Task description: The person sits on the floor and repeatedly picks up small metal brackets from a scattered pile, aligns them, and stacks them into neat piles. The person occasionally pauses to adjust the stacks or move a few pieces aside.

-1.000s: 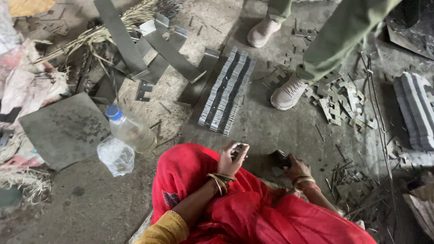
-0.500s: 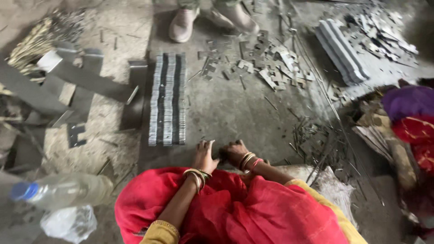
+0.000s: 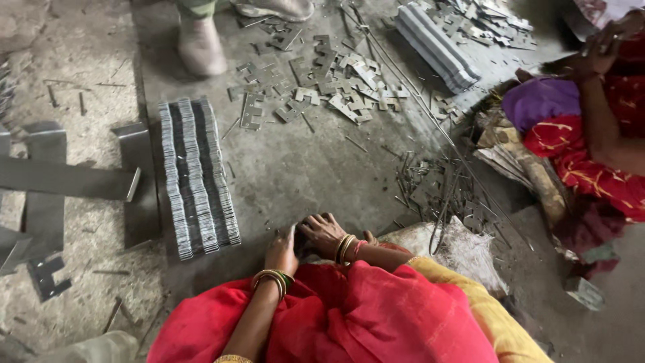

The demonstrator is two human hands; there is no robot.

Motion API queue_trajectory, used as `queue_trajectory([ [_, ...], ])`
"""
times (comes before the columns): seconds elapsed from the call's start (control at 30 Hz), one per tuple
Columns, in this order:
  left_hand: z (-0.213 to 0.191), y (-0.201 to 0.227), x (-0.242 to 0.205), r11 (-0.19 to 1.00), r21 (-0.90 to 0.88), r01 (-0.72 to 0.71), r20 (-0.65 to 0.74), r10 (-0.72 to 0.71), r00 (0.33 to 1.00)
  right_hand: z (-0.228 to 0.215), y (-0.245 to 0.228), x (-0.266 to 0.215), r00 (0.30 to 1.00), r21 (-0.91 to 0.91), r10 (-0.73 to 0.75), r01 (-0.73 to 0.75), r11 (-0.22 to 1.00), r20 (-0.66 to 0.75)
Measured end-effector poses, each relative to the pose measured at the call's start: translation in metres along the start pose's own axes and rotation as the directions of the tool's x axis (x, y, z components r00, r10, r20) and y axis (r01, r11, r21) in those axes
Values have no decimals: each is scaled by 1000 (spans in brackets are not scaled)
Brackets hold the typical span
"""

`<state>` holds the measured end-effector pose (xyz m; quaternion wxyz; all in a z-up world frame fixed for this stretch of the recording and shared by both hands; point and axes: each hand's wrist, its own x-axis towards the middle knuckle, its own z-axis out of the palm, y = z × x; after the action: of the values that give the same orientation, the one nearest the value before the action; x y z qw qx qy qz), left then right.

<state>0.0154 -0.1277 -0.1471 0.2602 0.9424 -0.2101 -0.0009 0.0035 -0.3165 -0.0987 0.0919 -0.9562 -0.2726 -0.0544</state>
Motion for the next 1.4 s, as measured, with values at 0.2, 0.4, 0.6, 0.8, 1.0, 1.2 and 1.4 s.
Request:
queue_trajectory([
  [0.2,-4,0,-2,999,-43,0,-9,0,1000,8,5,-1,998,-43,13,-11,999,59],
  [0.4,-1,-5,2,999,-26,42,45,-41,998,10,7,4,997,-1,11,-11,1000,72],
  [0.6,1,-7,3,998,-22,67,86,-65,994,4,3,4,998,-14,14,-13,1000,65],
  [0.8,4,-9,2,999,-5,47,69,-46,997,-2,-1,5,989,-1,52,-52,999,140],
  [1.0,-11,2,1,996,-14,85,105,-83,991,3,3,4,997,-20,19,-17,1000,81],
  [1.2,-10,1,3,985,80,155,211,-169,963,7,3,2,1000,-68,5,-4,998,15],
  [1.4,4,-14,16,989,145,-5,117,-12,993,20,56,-3,998,-139,48,-55,989,-47],
])
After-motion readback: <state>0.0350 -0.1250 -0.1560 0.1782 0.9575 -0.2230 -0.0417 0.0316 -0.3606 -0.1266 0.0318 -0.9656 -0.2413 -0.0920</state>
